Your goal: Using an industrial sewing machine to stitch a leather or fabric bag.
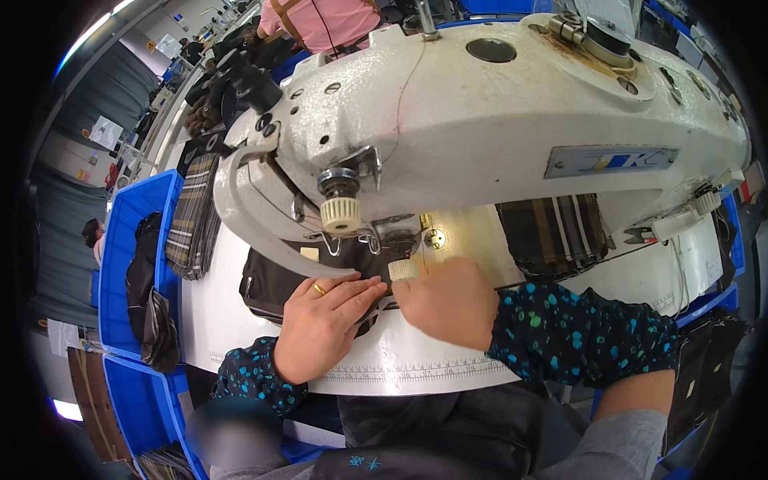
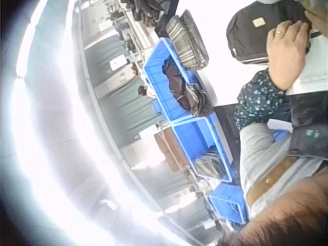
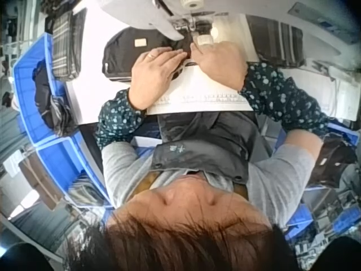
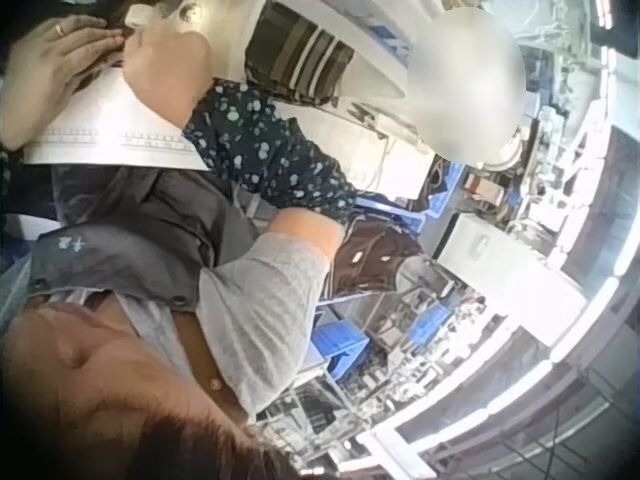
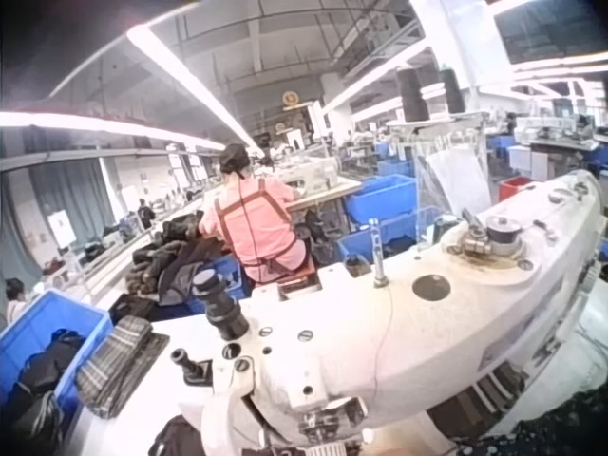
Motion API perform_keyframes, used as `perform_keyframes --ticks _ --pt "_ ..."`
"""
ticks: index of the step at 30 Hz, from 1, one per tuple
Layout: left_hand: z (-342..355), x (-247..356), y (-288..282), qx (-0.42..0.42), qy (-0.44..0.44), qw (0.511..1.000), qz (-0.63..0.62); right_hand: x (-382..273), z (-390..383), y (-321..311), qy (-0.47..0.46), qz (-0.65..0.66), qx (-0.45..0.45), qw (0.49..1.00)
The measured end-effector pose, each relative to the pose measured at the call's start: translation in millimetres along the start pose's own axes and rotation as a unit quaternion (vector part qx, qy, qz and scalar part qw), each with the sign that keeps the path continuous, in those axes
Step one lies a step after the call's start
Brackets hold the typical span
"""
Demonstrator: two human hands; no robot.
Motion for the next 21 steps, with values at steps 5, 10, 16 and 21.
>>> perform_keyframes --ticks 5,10,16,21 --pt "-1 -4 0 0.003 -0.018 1.000 -0.017 -37 -8 -22 -0.068 -0.080 0.044 0.993" --pt "2 -1 -2 -0.008 -0.031 0.999 -0.025 -55 -16 -14 -0.121 -0.027 0.031 0.992" --pt "-4 13 4 -0.013 0.052 0.998 0.021 -60 -20 -9 -0.118 -0.040 0.021 0.992" --pt "-3 18 1 -0.008 0.042 0.999 0.030 -59 -21 -10 -0.117 -0.040 0.020 0.992"
Point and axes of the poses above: each hand's wrist, its own z-axis towards the middle knuckle, its own y-axis out of the palm, x = y × z, the point moved 8 cm from there along z, towards the middle knuckle, and after that the axes turned 7 degrees about x, right-handed, at the moved point
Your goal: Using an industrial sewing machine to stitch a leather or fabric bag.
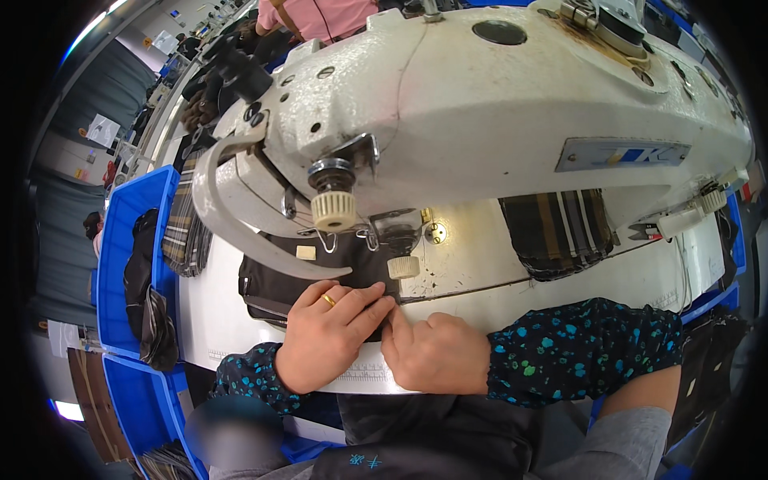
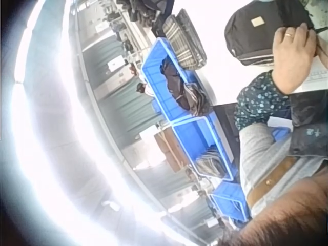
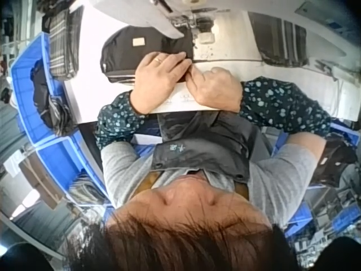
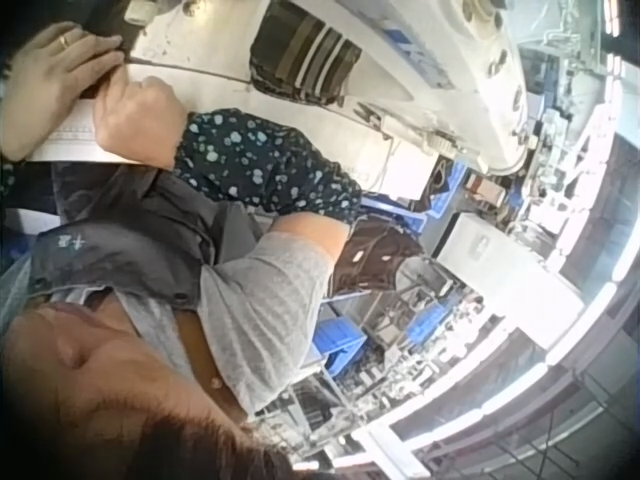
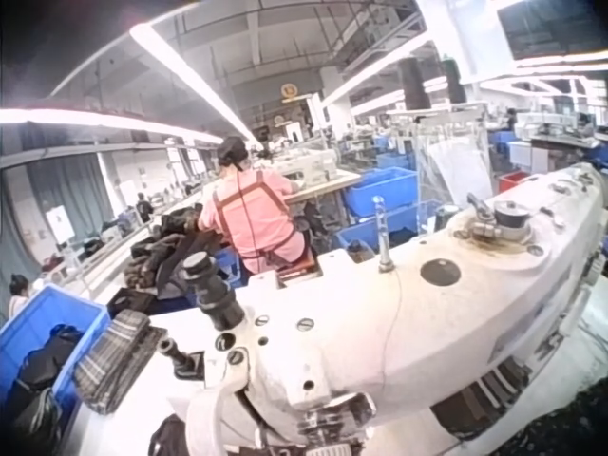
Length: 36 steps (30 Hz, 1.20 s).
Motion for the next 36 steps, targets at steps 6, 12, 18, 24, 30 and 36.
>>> perform_keyframes --ticks 6,12,18,24,30,36 --pt "-1 -1 1 0.008 -0.008 1.000 -0.023 2 0 -3 0.020 -0.030 -0.026 0.999" --pt "6 -7 4 0.032 -0.026 0.999 -0.030 8 3 1 0.021 -0.027 -0.025 0.999" --pt "19 -23 12 0.068 -0.031 0.997 -0.031 22 8 8 0.025 -0.032 -0.007 0.999" --pt "22 -28 12 0.061 -0.059 0.996 -0.041 26 6 16 0.050 -0.019 -0.048 0.997" --pt "15 -27 6 0.085 -0.103 0.987 -0.090 24 5 12 0.043 0.005 -0.021 0.999" --pt "15 -26 12 0.096 -0.089 0.986 -0.099 22 5 12 0.030 0.007 -0.018 0.999"
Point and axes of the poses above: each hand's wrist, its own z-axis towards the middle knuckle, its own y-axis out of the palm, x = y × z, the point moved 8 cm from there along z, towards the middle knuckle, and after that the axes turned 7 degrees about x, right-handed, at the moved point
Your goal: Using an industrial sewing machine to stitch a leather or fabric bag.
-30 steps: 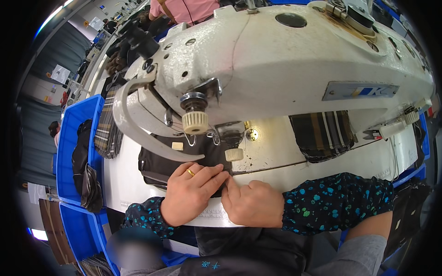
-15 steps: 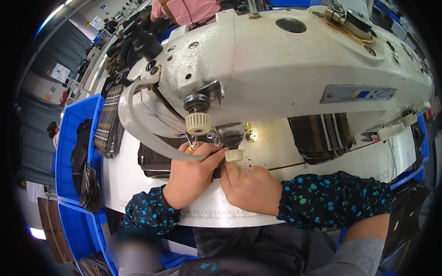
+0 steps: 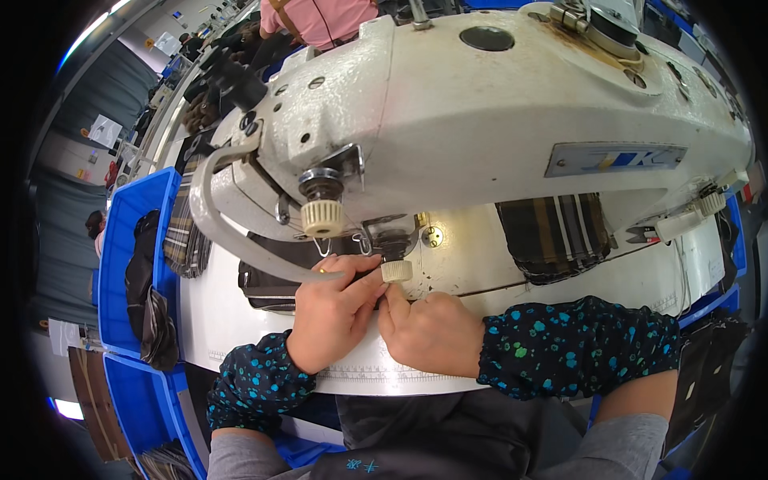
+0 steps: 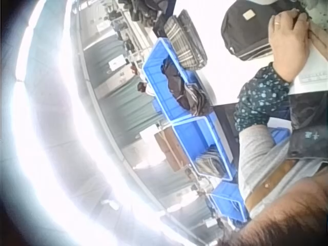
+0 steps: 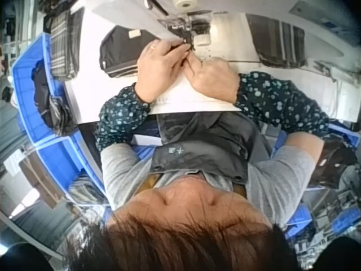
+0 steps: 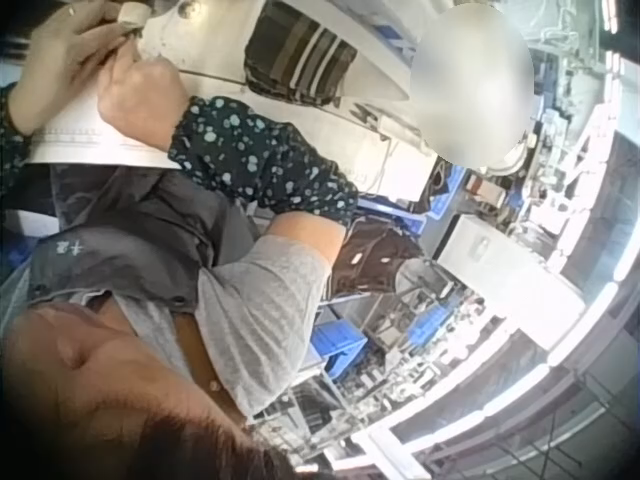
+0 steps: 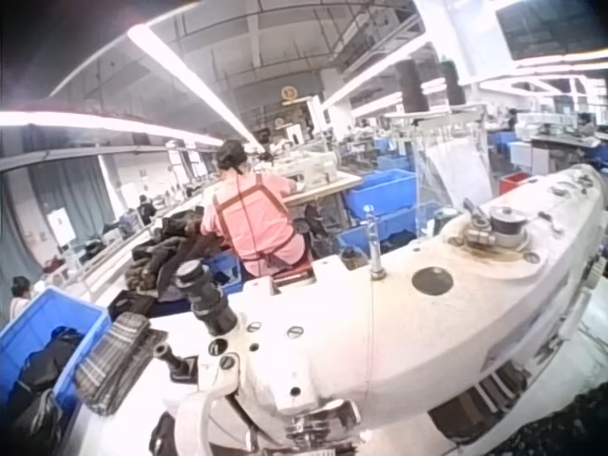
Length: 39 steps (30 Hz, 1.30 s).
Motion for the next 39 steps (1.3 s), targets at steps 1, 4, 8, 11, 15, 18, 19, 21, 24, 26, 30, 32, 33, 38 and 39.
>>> perform_keyframes --ticks 1,4,8,11,15,18,19,21,24,26,30,32,33,38,39 --pt "0 2 -1 0.003 0.009 1.000 0.009 -1 1 0 -0.004 0.001 -0.004 1.000" --pt "2 4 0 -0.008 0.012 1.000 0.013 0 1 0 -0.004 0.001 -0.006 1.000" --pt "6 6 -1 -0.012 0.015 1.000 0.014 0 0 2 0.002 0.004 -0.006 1.000" --pt "7 4 0 -0.002 0.021 1.000 0.008 2 0 3 0.001 -0.004 0.004 1.000" --pt "15 -6 3 0.006 0.025 0.999 0.025 10 1 11 0.020 -0.017 -0.023 0.999" --pt "15 -10 5 -0.001 0.009 0.998 0.064 16 5 9 0.032 -0.029 -0.036 0.998" --pt "15 -12 8 -0.006 0.008 0.998 0.067 18 5 8 0.037 -0.037 -0.036 0.998" --pt "16 -13 9 -0.011 0.011 0.997 0.072 20 4 10 0.037 -0.025 -0.042 0.998" --pt "15 -4 1 0.008 0.027 0.997 0.070 20 5 9 0.044 -0.009 -0.039 0.998" --pt "13 -1 -4 -0.002 0.021 0.994 0.109 21 5 8 0.052 -0.007 -0.030 0.998" --pt "4 -4 -4 -0.042 -0.009 0.990 0.133 21 4 9 0.055 -0.001 -0.028 0.998" --pt "3 0 -12 -0.011 0.021 0.988 0.150 21 3 8 0.053 0.003 -0.024 0.998" --pt "4 0 -11 -0.012 0.022 0.988 0.149 22 3 8 0.051 -0.002 -0.026 0.998" --pt "-1 3 -3 -0.045 0.010 0.988 0.145 17 2 6 0.039 0.047 -0.009 0.998" --pt "-1 3 -4 -0.046 0.010 0.988 0.145 15 1 6 0.039 0.040 -0.010 0.998"
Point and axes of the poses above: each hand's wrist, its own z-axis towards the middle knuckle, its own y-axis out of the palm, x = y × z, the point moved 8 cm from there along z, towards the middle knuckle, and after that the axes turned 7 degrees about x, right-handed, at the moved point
